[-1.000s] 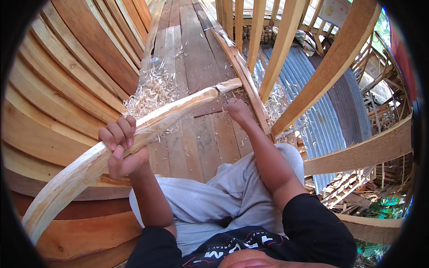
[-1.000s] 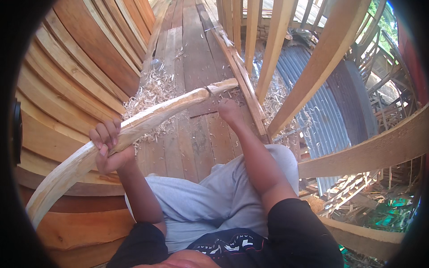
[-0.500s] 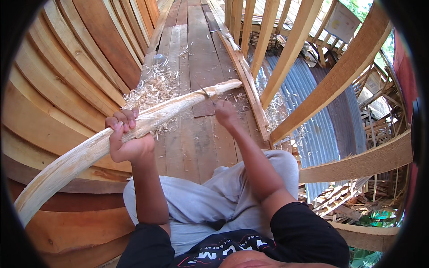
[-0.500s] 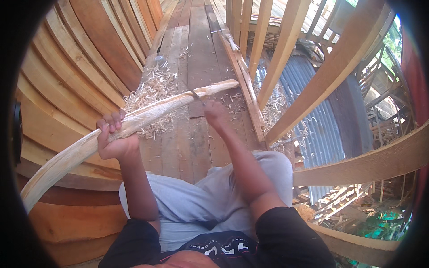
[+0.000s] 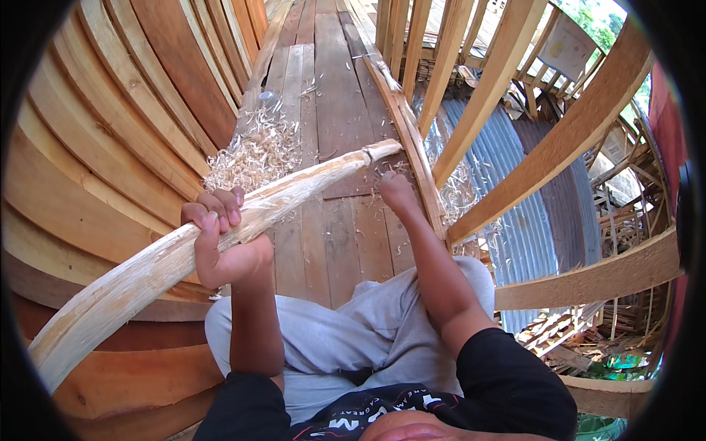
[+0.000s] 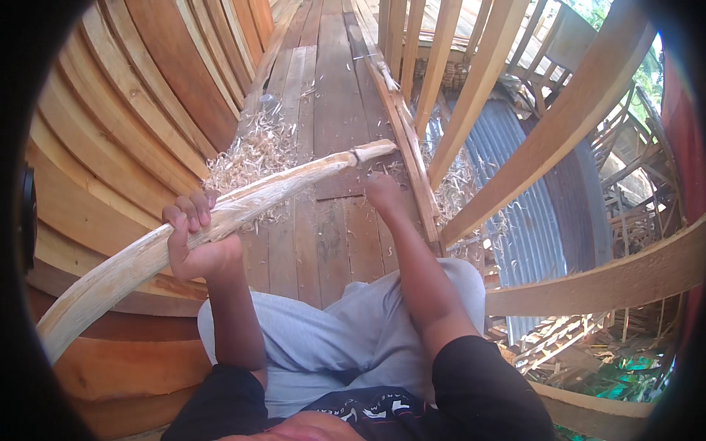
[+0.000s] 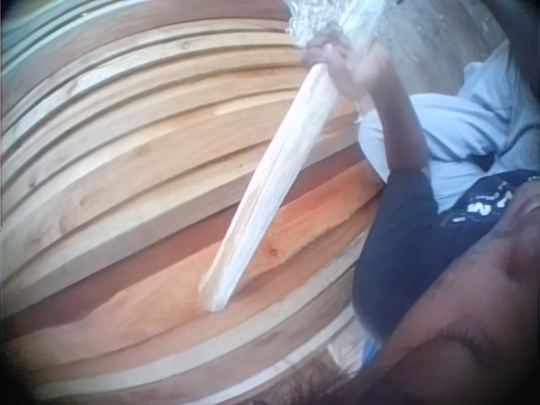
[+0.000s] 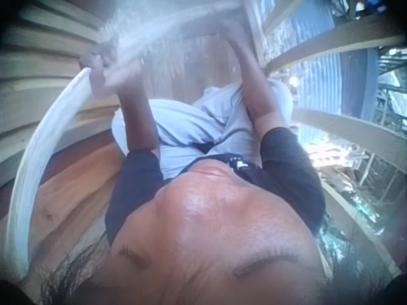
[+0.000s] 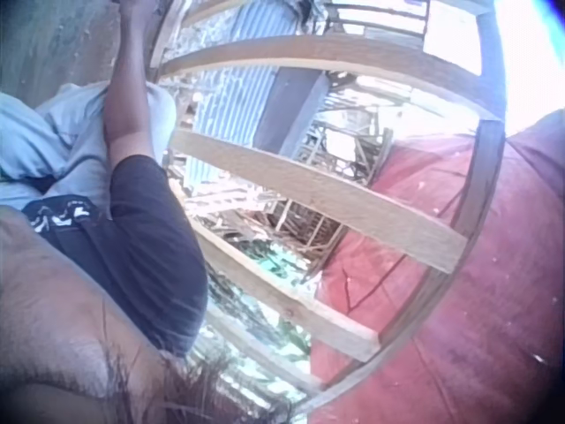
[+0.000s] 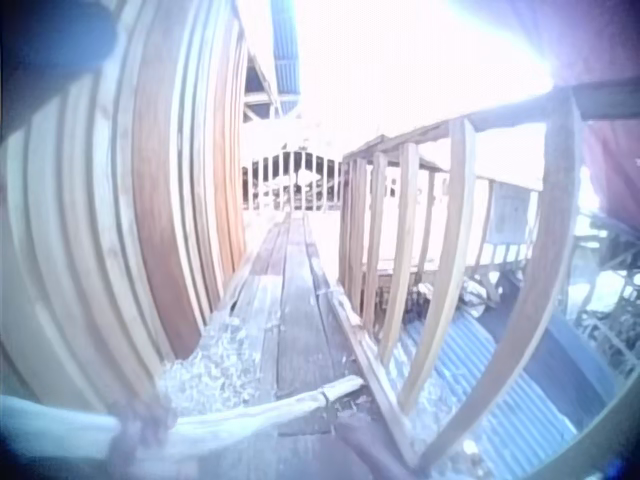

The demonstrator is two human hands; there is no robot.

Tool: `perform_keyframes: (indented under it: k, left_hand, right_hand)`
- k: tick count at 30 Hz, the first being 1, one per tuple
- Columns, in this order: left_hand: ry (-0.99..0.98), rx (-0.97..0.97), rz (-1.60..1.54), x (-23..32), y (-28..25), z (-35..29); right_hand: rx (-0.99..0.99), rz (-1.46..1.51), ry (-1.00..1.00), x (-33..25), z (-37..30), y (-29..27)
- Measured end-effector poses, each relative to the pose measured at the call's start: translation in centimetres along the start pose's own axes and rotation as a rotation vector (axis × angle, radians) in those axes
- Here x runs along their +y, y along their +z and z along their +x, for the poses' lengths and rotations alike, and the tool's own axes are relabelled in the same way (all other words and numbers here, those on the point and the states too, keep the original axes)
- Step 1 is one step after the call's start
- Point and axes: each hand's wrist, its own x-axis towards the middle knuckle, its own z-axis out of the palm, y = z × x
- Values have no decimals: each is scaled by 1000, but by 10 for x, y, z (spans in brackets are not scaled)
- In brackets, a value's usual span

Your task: The person sits on a wooden floor and uses a knife to shave and shape a long, curved piece of wood. They hold the wood with one hand and scrape the surface with the other, producing wood shavings that accumulate on the floor.

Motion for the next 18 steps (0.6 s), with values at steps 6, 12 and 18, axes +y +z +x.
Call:
perform_keyframes:
  k: [6, 12, 18]
  left_hand:
    - [-11, 143, 21, 6, -4, 3]
    - [-14, 163, -20, 3, -20, 18]
    - [-47, 116, -7, -3, -1, 5]
  right_hand:
    - [-192, -100, -239, -71, -57, 27]
    - [-173, -118, -185, -40, -33, 15]
    - [27, -110, -241, -20, -5, 22]
